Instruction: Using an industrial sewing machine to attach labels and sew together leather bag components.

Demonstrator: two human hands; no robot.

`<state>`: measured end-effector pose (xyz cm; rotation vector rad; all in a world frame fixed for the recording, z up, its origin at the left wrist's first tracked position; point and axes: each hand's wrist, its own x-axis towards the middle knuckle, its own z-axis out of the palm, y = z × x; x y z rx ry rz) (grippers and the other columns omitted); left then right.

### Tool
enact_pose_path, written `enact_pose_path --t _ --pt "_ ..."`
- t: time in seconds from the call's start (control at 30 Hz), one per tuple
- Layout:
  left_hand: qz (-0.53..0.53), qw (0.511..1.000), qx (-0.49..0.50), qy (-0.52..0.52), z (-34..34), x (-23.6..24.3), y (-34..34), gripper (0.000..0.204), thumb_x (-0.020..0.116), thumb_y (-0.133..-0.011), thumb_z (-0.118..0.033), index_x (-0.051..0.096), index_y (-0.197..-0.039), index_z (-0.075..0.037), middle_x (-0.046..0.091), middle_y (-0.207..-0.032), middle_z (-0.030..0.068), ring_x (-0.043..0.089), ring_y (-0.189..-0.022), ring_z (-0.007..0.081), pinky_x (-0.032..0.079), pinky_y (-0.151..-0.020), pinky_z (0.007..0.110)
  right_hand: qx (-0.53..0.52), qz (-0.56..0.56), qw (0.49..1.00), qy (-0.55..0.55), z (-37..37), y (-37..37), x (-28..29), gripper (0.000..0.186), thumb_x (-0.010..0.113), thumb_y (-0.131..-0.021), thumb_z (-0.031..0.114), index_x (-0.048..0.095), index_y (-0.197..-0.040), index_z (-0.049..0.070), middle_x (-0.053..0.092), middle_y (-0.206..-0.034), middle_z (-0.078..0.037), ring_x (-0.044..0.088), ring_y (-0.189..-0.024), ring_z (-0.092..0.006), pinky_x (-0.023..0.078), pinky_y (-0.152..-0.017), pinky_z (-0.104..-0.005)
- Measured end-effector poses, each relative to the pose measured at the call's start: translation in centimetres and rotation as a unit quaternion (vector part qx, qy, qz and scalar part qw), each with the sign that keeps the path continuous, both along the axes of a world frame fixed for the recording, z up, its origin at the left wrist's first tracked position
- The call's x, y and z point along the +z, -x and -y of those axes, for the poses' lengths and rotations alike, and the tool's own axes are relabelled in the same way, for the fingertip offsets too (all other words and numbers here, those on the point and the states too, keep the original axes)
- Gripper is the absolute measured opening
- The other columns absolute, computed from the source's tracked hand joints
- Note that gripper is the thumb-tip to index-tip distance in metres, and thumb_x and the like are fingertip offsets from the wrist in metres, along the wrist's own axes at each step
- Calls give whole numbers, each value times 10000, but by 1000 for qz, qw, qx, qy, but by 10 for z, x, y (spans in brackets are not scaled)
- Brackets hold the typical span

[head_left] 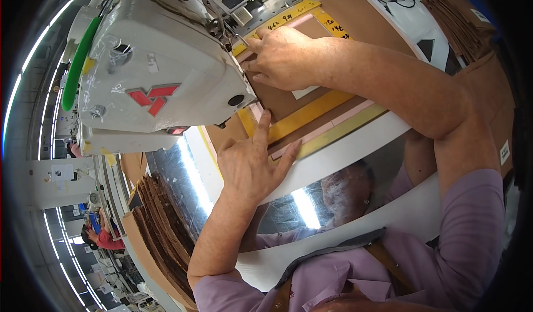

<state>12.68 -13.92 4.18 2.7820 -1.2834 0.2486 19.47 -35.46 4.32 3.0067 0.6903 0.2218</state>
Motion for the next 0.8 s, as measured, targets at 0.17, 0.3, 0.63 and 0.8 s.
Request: enact_pose_path --t 0.17,0.3,0.63,0.8 --pt "-20 999 -37 -16 -7 -1 13 763 750 -864 -508 581 -1375 33 656 -641 69 617 -517 228 481 -594 347 69 -41 985 153 -5 9 18 340 575 -1012 312 700 -1286 153 606 -1291 -134 561 -1173 -265 565 -885 -389" --pt "-25 998 -63 0 -11 -4 22 798 749 -867 -514 560 -1384 64 616 -604 54 589 -500 227 464 -573 350 39 -48 988 143 -3 17 9 424 566 -1022 304 607 -1407 131 588 -1316 -138 546 -1189 -274 555 -907 -376" --pt "-21 994 -100 32 -18 -7 44 820 783 -848 -472 542 -1381 104 610 -619 33 544 -462 186 427 -531 337 39 -8 999 5 6 46 -1 433 554 -1016 423 691 -1272 102 604 -1271 -115 565 -1185 -256 550 -862 -378" --pt "-24 993 -117 13 -26 -10 52 834 793 -841 -464 537 -1381 118 608 -651 38 532 -461 170 413 -515 326 48 -13 999 -12 5 61 5 492 532 -1021 480 671 -1305 104 610 -1257 -98 571 -1177 -242 547 -871 -386"
